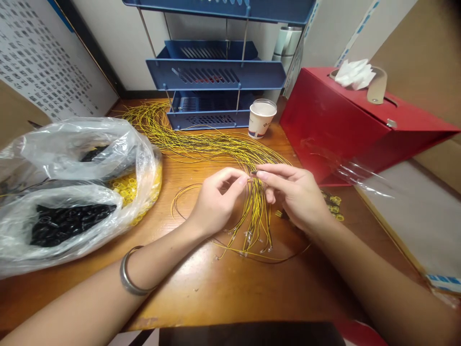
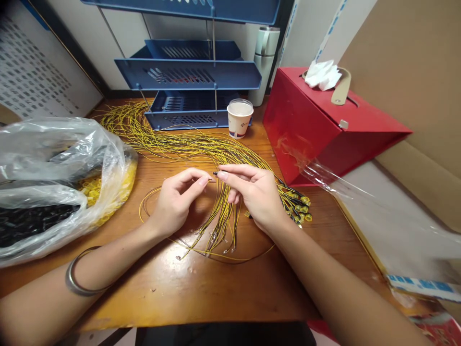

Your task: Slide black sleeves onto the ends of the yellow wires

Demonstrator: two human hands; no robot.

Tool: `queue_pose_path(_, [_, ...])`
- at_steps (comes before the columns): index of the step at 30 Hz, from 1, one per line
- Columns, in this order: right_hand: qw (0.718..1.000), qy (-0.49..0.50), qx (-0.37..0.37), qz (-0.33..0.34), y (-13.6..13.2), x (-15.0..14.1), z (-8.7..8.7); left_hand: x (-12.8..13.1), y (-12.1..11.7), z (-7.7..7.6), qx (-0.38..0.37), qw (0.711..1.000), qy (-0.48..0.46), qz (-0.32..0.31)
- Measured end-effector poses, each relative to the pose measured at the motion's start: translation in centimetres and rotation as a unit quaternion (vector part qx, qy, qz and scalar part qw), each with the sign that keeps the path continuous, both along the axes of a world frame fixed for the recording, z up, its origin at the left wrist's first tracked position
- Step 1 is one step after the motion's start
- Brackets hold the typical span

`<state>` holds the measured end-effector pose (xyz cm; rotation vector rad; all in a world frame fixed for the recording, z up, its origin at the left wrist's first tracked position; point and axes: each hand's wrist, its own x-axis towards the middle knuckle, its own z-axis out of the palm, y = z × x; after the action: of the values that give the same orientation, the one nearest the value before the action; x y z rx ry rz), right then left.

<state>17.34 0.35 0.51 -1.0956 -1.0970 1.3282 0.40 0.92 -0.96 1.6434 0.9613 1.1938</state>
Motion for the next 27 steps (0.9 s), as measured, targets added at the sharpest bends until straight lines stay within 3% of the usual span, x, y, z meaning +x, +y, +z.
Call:
queue_pose_path(9, [0.999, 0.035, -0.023, 0.022, 0.06, -0.02, -0.07, -0.06, 0.19, 0.08, 0.057, 0.997, 0.030, 0.030])
queue_pose_path(27, [0.998, -0.017, 0.053, -0.015, -0.07, -0.04, -0.16, 0.15, 0.38, -0.75, 0.038, 0.998, 0.034, 0.045])
